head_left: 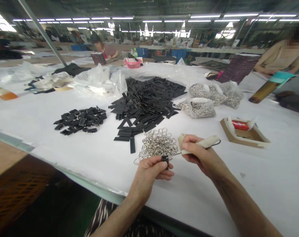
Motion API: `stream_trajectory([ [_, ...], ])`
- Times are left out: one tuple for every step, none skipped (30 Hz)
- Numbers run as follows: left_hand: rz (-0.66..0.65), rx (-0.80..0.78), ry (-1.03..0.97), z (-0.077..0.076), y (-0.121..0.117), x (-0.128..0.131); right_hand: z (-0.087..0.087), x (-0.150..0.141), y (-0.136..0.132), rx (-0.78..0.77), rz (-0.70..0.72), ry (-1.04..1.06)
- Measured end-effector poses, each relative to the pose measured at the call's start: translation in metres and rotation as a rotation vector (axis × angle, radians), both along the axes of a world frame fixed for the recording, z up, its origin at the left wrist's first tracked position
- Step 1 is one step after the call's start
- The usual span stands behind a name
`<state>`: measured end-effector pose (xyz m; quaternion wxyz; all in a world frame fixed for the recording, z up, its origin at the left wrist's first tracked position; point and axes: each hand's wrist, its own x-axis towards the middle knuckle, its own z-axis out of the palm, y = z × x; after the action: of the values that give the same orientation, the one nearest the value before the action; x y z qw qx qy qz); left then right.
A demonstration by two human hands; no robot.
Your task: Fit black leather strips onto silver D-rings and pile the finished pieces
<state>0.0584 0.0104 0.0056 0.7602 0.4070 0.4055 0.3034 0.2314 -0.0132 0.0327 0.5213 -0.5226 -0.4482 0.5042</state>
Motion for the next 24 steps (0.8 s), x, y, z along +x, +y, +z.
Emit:
stream_trajectory([
  [-0.002, -0.001, 0.0, 0.0, 0.0, 0.0, 0.0, 0.0, 0.0, -0.001, 0.002, -0.006],
  [-0.005, -0.003, 0.0, 0.0, -0.001, 0.0, -0.001, 0.0, 0.001, -0.001, 0.005, -0.011],
  [-0.007, -0.003, 0.0, 0.001, -0.001, 0.0, -0.001, 0.0, 0.001, -0.001, 0.008, -0.015],
  [-0.01, -0.004, 0.001, 0.001, -0.002, 0.0, -0.001, 0.0, 0.001, -0.001, 0.011, -0.018],
  [-0.013, -0.004, 0.001, 0.001, -0.002, 0.0, -0.002, 0.0, 0.001, -0.003, 0.014, -0.02],
  [-0.017, -0.004, 0.001, 0.001, -0.002, 0.0, -0.002, 0.0, 0.001, -0.005, 0.018, -0.022],
  [-0.022, -0.003, 0.0, 0.001, -0.002, 0.0, -0.003, 0.0, 0.001, -0.008, 0.023, -0.026],
  [-0.028, -0.001, -0.002, 0.0, -0.003, 0.0, -0.003, 0.0, 0.001, -0.012, 0.029, -0.034],
  [-0.033, 0.001, -0.004, 0.0, -0.003, -0.001, -0.003, 0.0, 0.001, -0.016, 0.035, -0.043],
  [-0.035, 0.003, -0.004, 0.0, -0.003, -0.001, -0.003, 0.0, 0.001, -0.02, 0.04, -0.051],
  [-0.038, 0.003, -0.005, -0.001, -0.003, -0.001, -0.002, -0.001, 0.002, -0.023, 0.044, -0.056],
  [-0.041, 0.003, -0.005, -0.001, -0.003, -0.001, -0.002, -0.001, 0.002, -0.026, 0.047, -0.057],
  [-0.043, 0.002, -0.002, -0.001, -0.003, -0.001, -0.002, -0.001, 0.002, -0.03, 0.051, -0.054],
  [-0.048, 0.001, 0.002, -0.001, -0.003, -0.001, -0.003, -0.001, 0.002, -0.034, 0.056, -0.051],
  [-0.053, 0.002, 0.009, -0.001, -0.002, -0.001, -0.003, -0.001, 0.003, -0.038, 0.06, -0.049],
  [-0.062, 0.004, 0.02, -0.001, -0.002, -0.001, -0.004, 0.0, 0.004, -0.045, 0.065, -0.048],
  [-0.072, 0.008, 0.038, -0.001, -0.002, -0.001, -0.005, 0.0, 0.004, -0.055, 0.073, -0.045],
  [-0.081, 0.014, 0.062, 0.0, -0.002, 0.0, -0.006, 0.0, 0.005, -0.064, 0.082, -0.04],
  [-0.092, 0.021, 0.087, 0.0, -0.002, 0.0, -0.007, 0.001, 0.005, -0.071, 0.087, -0.034],
  [-0.099, 0.028, 0.112, 0.001, -0.003, 0.001, -0.008, 0.0, 0.006, -0.075, 0.088, -0.028],
  [-0.102, 0.035, 0.136, 0.001, -0.003, 0.001, -0.01, 0.0, 0.006, -0.076, 0.086, -0.024],
  [-0.102, 0.042, 0.156, 0.002, -0.004, 0.002, -0.011, -0.001, 0.007, -0.073, 0.079, -0.024],
  [-0.099, 0.048, 0.173, 0.003, -0.004, 0.002, -0.012, -0.001, 0.007, -0.067, 0.067, -0.029],
  [-0.095, 0.055, 0.186, 0.004, -0.005, 0.003, -0.012, -0.002, 0.007, -0.057, 0.051, -0.039],
])
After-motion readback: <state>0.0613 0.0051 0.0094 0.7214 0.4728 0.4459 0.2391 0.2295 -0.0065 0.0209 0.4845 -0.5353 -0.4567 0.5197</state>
